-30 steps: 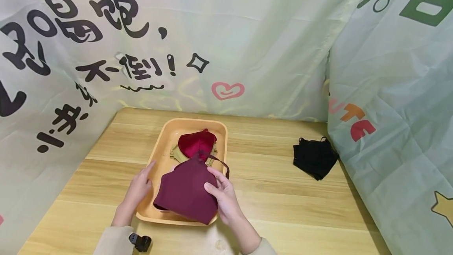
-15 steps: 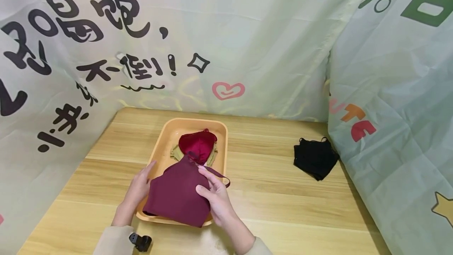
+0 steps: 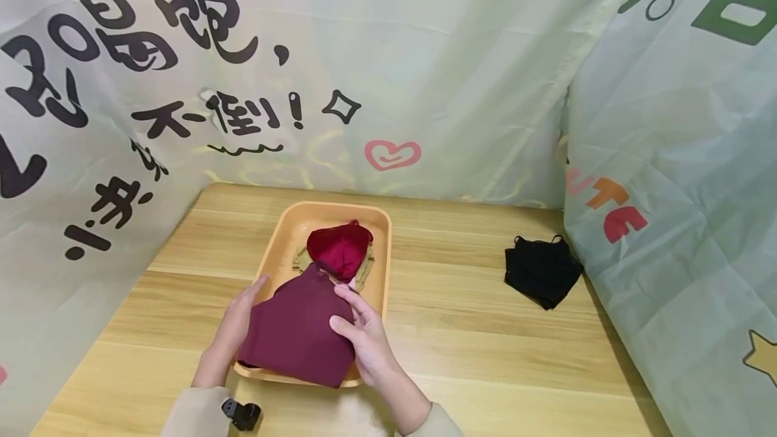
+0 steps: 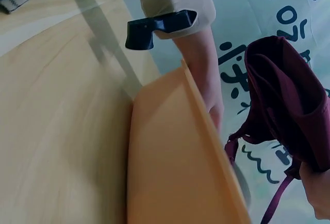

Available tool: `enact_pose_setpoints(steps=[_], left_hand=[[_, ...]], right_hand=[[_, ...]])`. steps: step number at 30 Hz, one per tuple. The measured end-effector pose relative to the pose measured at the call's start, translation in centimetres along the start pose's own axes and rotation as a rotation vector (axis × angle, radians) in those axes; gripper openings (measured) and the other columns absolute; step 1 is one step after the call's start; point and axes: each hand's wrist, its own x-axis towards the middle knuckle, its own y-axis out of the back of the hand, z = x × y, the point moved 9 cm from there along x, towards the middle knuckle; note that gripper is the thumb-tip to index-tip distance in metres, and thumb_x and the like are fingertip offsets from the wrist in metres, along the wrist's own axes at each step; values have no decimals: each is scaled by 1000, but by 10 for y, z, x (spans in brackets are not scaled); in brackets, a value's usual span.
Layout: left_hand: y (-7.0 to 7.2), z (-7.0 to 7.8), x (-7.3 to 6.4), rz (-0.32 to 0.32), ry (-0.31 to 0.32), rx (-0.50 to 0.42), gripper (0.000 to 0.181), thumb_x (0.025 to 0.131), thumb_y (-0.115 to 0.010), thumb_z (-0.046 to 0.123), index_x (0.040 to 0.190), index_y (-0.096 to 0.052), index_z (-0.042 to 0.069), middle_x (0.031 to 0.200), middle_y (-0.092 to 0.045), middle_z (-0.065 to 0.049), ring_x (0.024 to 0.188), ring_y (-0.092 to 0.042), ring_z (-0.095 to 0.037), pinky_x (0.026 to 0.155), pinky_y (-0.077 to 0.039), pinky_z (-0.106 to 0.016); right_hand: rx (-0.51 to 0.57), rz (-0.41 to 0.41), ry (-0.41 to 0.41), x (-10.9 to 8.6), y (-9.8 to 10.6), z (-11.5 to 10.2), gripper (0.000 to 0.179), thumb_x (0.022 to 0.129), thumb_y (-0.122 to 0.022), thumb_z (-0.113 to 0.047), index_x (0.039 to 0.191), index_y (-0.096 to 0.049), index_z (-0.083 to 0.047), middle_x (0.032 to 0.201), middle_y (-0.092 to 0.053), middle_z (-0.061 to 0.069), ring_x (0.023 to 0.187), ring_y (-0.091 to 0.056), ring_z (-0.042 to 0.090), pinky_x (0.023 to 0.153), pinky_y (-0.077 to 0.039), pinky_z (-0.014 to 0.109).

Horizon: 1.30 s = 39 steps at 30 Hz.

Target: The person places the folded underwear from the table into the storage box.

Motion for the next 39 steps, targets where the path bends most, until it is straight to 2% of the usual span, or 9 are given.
enact_pose_setpoints(steps=[2,5,7,11,20,28,34,39], left_hand=[[1,-1,0,10,-4,-2,59,72,-48,-17,130,-44,-4,104,-57,-32,55,-46,-24,47,-40,-34],[3,0,0,35,-26,4,61,70,-48,-19,129,-45,-5,101,-58,-32,52,-44,-22,44,-38,-31],[4,0,0,47,-38,8,60,69,-49,-19,128,-46,-5,99,-58,-32,52,-43,-22,44,-38,-31],[4,1,0,54,-47,18,60,69,-50,-18,127,-47,-5,96,-59,-30,55,-46,-24,45,-40,-34],[4,2,1,44,-41,29,59,70,-50,-18,127,-46,-5,97,-59,-29,58,-49,-27,47,-42,-38],[2,0,2,31,-19,18,60,70,-50,-17,129,-45,-5,96,-59,-29,56,-48,-26,48,-43,-39],[-2,-3,2,11,9,10,61,71,-50,-16,130,-44,-3,99,-59,-29,60,-51,-28,51,-45,-40],[-2,-3,2,16,1,2,61,70,-50,-17,130,-44,-4,99,-59,-29,61,-52,-29,52,-46,-39]], right_hand=[[-1,15,2,0,4,1,44,83,-53,4,117,-59,-23,127,-51,0,106,-55,14,85,-48,28],[3,35,1,2,10,2,45,84,-53,3,123,-55,-16,122,-54,1,103,-56,15,82,-49,29],[-2,51,-2,3,13,3,45,84,-53,3,127,-52,-11,118,-56,1,101,-57,15,81,-49,29],[-7,72,-4,6,18,5,49,83,-54,3,131,-45,-3,122,-55,0,102,-57,15,82,-49,28],[-27,79,-13,12,24,13,51,84,-54,3,133,-41,-1,131,-49,-2,106,-55,12,84,-48,27],[-63,78,-11,18,24,17,51,84,-55,2,133,-43,-3,120,-54,3,102,-56,12,83,-48,27],[-88,60,-31,22,21,23,53,83,-54,4,134,-38,3,121,-53,3,102,-55,11,84,-47,25],[-104,46,-47,25,18,27,54,83,-55,4,134,-38,3,121,-54,3,101,-56,11,83,-47,25]])
